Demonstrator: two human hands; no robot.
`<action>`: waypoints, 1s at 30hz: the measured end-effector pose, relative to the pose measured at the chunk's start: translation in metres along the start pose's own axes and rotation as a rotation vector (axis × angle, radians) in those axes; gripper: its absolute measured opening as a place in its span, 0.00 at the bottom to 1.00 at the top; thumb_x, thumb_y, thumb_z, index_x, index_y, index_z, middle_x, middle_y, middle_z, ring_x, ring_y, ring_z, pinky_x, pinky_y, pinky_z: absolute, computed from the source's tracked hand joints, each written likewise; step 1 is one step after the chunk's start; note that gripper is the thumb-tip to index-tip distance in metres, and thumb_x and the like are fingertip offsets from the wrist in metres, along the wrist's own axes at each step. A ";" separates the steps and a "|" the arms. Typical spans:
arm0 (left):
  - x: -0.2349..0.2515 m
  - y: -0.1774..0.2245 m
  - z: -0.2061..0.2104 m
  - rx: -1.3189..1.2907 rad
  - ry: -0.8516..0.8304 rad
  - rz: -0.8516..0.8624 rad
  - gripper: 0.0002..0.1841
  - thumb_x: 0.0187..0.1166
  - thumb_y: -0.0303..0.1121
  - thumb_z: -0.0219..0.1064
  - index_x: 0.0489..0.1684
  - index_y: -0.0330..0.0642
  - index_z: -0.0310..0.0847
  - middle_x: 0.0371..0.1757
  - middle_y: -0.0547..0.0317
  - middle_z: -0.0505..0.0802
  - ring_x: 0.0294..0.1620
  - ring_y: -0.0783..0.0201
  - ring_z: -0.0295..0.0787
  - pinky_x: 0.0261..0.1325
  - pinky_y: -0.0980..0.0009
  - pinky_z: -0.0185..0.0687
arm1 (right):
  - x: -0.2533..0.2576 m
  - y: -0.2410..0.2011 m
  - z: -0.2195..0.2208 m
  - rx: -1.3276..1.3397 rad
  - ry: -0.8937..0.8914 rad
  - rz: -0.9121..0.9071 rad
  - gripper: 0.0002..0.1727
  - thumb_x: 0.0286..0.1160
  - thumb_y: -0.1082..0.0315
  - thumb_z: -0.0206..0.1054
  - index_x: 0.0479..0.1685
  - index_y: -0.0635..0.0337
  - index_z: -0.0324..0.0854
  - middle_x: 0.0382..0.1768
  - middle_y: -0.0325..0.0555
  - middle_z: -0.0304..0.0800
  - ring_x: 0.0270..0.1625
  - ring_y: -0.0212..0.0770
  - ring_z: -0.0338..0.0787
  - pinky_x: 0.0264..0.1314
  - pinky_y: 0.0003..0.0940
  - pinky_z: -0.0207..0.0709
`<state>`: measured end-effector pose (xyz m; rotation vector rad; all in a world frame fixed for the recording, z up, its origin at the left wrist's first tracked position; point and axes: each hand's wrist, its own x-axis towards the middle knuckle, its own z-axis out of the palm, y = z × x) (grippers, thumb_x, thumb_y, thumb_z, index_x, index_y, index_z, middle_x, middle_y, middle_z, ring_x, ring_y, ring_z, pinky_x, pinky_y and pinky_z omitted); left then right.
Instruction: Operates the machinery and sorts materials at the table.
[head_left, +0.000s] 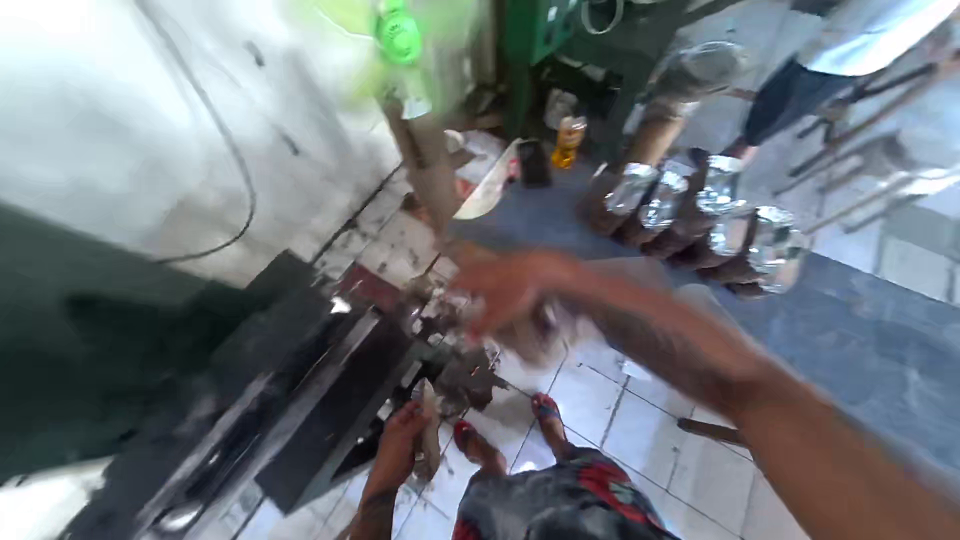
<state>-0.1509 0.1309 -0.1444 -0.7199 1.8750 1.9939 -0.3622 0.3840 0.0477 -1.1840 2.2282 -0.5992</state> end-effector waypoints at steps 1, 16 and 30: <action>0.023 0.013 0.023 0.070 -0.033 0.030 0.20 0.76 0.23 0.60 0.67 0.31 0.77 0.46 0.53 0.92 0.40 0.66 0.90 0.44 0.65 0.90 | -0.041 0.033 0.039 0.071 -0.046 0.072 0.43 0.63 0.41 0.81 0.78 0.54 0.77 0.69 0.58 0.84 0.69 0.59 0.85 0.72 0.66 0.76; 0.284 0.163 0.263 1.472 -0.661 0.376 0.15 0.80 0.36 0.70 0.57 0.36 0.84 0.53 0.39 0.89 0.49 0.45 0.90 0.54 0.43 0.86 | -0.215 0.235 0.378 0.323 0.089 0.923 0.56 0.54 0.26 0.72 0.86 0.50 0.69 0.82 0.49 0.75 0.85 0.55 0.71 0.91 0.61 0.53; 0.146 0.225 0.314 1.043 -0.863 0.900 0.22 0.88 0.41 0.62 0.69 0.31 0.78 0.57 0.32 0.90 0.56 0.40 0.90 0.59 0.38 0.83 | -0.221 0.090 0.205 0.366 0.950 0.711 0.20 0.86 0.56 0.64 0.62 0.63 0.88 0.60 0.55 0.92 0.66 0.50 0.89 0.74 0.48 0.80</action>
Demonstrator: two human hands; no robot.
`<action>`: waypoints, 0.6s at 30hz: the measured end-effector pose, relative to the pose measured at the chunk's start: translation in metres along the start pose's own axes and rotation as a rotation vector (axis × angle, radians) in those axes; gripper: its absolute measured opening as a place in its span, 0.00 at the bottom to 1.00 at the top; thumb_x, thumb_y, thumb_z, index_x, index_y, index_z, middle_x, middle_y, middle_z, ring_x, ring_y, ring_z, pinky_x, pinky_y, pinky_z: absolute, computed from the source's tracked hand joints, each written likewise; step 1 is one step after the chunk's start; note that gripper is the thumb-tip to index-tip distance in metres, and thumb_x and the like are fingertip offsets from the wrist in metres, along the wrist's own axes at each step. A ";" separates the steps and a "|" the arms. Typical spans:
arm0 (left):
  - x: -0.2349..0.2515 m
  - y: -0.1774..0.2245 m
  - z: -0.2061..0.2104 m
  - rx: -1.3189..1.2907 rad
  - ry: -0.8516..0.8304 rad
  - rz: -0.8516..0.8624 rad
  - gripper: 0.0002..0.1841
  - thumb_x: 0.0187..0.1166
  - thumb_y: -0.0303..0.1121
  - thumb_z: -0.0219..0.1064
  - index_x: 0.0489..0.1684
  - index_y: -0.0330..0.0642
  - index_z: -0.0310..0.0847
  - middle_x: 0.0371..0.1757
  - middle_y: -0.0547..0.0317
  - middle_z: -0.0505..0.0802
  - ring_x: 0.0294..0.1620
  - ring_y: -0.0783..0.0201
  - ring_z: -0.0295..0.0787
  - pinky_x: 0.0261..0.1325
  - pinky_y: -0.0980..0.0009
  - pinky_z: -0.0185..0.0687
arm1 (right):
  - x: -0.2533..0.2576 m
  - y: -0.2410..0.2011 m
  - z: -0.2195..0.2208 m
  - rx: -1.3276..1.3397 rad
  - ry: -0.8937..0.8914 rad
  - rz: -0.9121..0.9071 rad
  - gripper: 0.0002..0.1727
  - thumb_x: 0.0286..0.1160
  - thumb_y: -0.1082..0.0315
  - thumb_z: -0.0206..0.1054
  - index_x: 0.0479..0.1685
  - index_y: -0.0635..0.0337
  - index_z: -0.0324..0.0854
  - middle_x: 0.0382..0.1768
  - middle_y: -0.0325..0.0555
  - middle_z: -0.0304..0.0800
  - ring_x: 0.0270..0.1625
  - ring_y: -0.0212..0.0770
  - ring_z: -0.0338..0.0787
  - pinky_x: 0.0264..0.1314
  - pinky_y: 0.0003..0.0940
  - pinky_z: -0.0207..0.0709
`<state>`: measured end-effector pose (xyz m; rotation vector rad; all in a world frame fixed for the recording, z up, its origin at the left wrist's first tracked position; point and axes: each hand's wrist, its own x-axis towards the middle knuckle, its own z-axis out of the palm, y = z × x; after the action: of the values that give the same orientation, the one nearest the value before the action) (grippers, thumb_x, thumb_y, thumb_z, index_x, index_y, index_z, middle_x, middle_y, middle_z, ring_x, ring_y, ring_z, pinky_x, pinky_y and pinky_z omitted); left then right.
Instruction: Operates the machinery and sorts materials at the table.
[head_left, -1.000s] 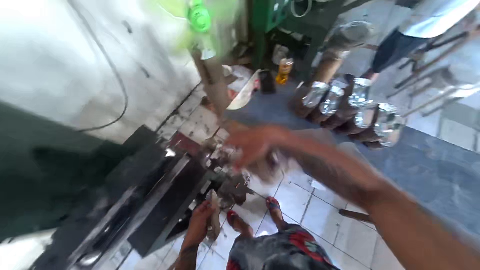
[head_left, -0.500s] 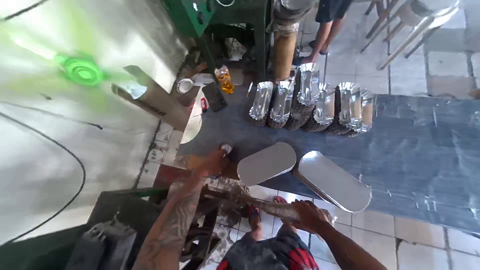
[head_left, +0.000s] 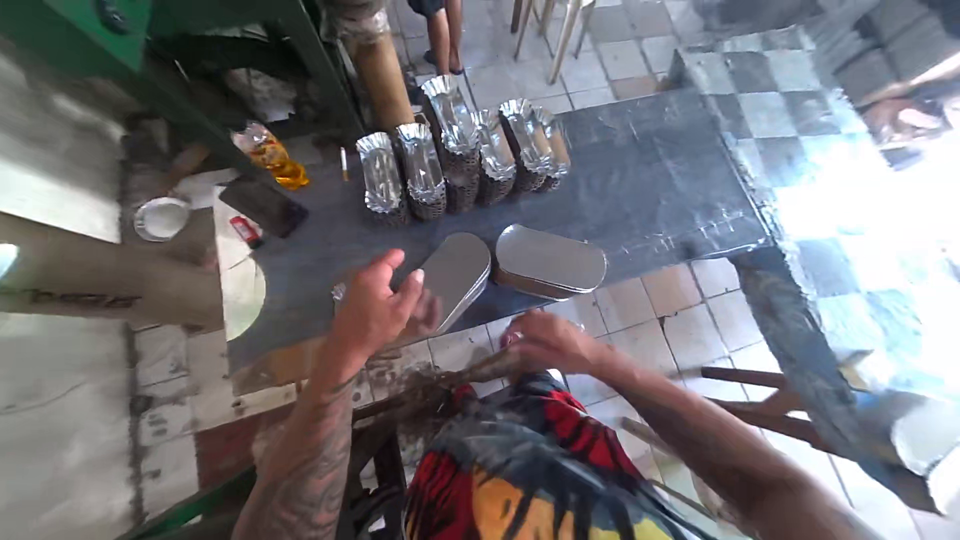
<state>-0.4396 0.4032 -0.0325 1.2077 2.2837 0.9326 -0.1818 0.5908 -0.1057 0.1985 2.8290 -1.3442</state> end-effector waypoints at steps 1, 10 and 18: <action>0.004 0.009 0.004 0.026 -0.015 0.036 0.22 0.87 0.42 0.62 0.67 0.31 0.79 0.55 0.33 0.90 0.55 0.40 0.90 0.58 0.38 0.83 | 0.009 -0.008 -0.023 -0.139 0.169 -0.112 0.18 0.84 0.57 0.66 0.57 0.63 0.90 0.56 0.54 0.94 0.63 0.49 0.91 0.70 0.46 0.83; 0.138 -0.106 -0.035 0.041 0.131 -0.368 0.19 0.88 0.36 0.58 0.45 0.23 0.85 0.43 0.30 0.90 0.48 0.36 0.88 0.56 0.34 0.79 | 0.033 0.009 -0.114 -0.281 0.462 -0.353 0.18 0.84 0.55 0.66 0.46 0.63 0.91 0.48 0.53 0.96 0.67 0.51 0.90 0.76 0.49 0.79; 0.292 -0.182 -0.033 0.317 -0.106 -0.638 0.27 0.83 0.47 0.66 0.45 0.21 0.85 0.54 0.23 0.89 0.61 0.28 0.86 0.64 0.28 0.74 | -0.026 0.073 -0.182 -0.400 0.662 -0.031 0.15 0.88 0.60 0.61 0.46 0.66 0.79 0.54 0.56 0.91 0.67 0.35 0.85 0.73 0.30 0.72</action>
<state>-0.7246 0.5601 -0.1485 0.5324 2.5400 0.2746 -0.1377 0.7742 -0.0451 0.7090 3.5648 -0.7777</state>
